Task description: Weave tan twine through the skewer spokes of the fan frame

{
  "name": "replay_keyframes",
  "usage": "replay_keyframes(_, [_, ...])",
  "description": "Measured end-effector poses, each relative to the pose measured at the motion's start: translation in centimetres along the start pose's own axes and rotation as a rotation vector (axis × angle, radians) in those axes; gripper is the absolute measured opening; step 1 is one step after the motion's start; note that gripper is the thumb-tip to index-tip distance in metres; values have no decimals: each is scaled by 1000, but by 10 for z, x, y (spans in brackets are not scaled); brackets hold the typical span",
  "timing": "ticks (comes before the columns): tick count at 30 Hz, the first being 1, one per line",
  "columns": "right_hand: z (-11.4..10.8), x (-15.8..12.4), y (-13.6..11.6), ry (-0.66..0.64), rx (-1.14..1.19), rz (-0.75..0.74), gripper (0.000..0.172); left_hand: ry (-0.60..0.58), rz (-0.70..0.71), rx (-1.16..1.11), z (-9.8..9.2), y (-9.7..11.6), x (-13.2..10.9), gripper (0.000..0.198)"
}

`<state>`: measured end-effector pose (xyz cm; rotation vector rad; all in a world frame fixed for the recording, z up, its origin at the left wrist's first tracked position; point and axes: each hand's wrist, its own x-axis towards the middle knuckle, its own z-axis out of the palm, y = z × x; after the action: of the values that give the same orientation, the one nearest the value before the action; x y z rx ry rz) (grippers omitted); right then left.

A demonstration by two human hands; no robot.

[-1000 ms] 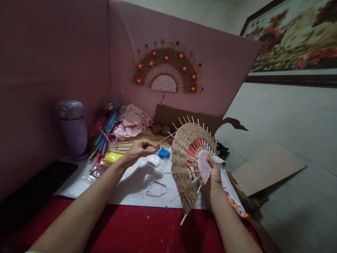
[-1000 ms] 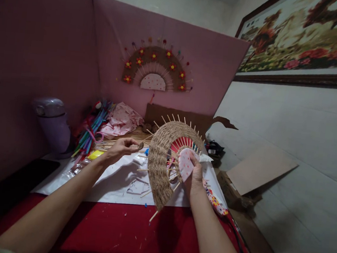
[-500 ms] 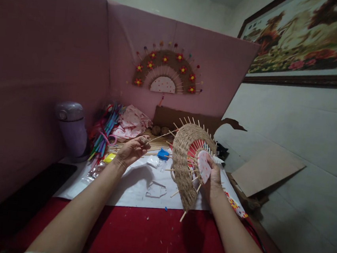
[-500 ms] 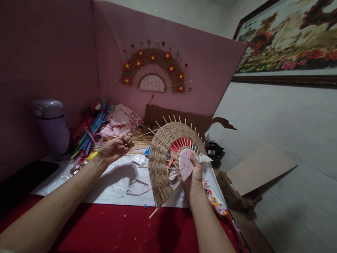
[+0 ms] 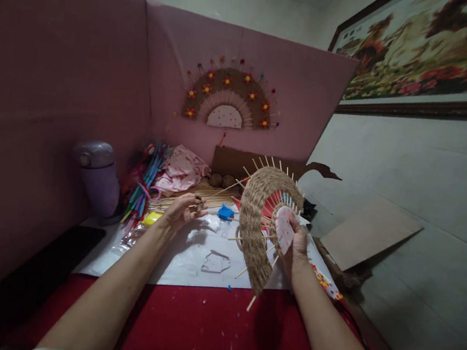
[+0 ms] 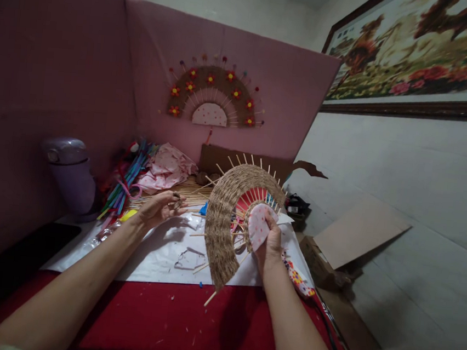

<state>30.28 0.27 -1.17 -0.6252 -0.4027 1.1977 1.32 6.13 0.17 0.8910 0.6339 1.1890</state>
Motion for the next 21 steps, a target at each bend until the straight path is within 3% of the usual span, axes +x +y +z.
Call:
replay_keyframes(4, [4, -5, -1, 16, -12, 46, 9, 32, 50, -7, -2, 0, 4, 17])
replay_keyframes(9, [1, -5, -1, 60, -10, 32, 13, -51, 69, -95, -5, 2, 5, 24])
replay_keyframes(14, [-2, -3, -2, 85, -26, 21, 14, -7, 103, -32, -4, 3, 5, 35])
replay_keyframes(19, [0, -4, -3, 103, -39, 27, 15, -84, 60, 25, -5, 1, 6, 19])
replay_keyframes(21, [0, -5, -2, 94, -34, 7, 14, -111, 65, -22, -5, 0, 6, 22])
